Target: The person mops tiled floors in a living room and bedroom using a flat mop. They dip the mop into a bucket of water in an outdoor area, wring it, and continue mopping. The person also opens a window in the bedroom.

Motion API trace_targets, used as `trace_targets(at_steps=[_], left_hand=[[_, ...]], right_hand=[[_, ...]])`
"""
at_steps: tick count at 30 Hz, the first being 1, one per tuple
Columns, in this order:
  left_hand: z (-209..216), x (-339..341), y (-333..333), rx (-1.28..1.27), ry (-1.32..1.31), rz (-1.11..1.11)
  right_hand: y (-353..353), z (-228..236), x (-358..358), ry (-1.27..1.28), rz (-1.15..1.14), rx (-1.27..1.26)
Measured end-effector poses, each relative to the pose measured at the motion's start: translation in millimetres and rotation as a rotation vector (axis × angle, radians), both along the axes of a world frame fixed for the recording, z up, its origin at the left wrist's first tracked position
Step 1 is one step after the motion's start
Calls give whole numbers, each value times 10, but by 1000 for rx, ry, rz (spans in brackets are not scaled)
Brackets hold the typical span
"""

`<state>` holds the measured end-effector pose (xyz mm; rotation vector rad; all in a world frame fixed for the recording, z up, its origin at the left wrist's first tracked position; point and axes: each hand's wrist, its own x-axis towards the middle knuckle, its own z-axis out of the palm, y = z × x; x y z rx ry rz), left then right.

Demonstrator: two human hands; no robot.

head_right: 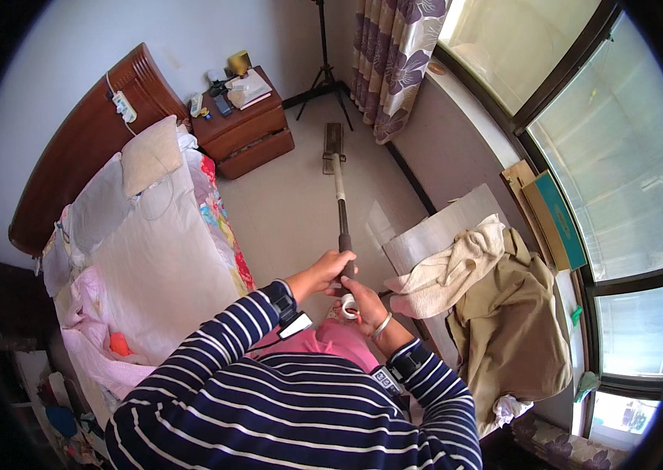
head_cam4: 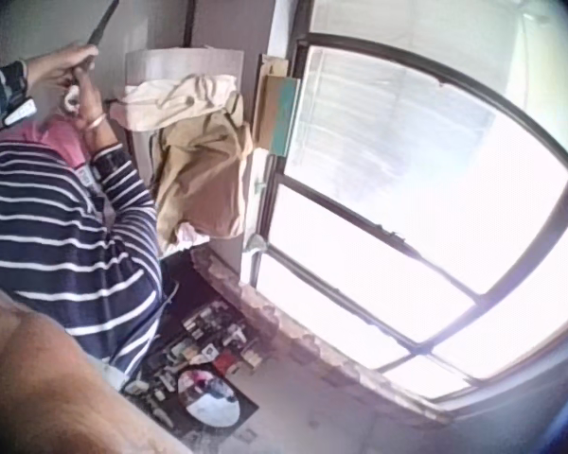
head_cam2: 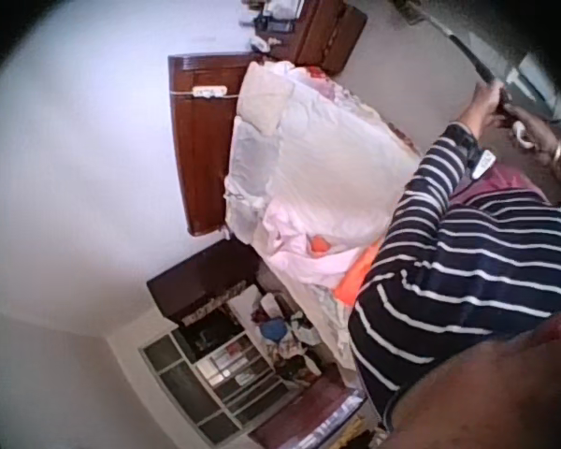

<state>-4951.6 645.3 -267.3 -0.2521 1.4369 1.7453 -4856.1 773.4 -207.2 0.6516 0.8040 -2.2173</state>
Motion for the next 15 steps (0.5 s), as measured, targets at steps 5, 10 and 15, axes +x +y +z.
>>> trace_targets(at_steps=[5, 10, 15], left_hand=[[-221, -482, 96, -134, 3, -38], [-406, -1335, -136, -26, -60, -24], [-694, -2068, -265, -4, -232, -118]], right_hand=[[-146, -261, -467, -199, -107, 260], [-434, -331, -1313, -4, -62, 592], [-619, -325, -1846, 137, 165, 1067]])
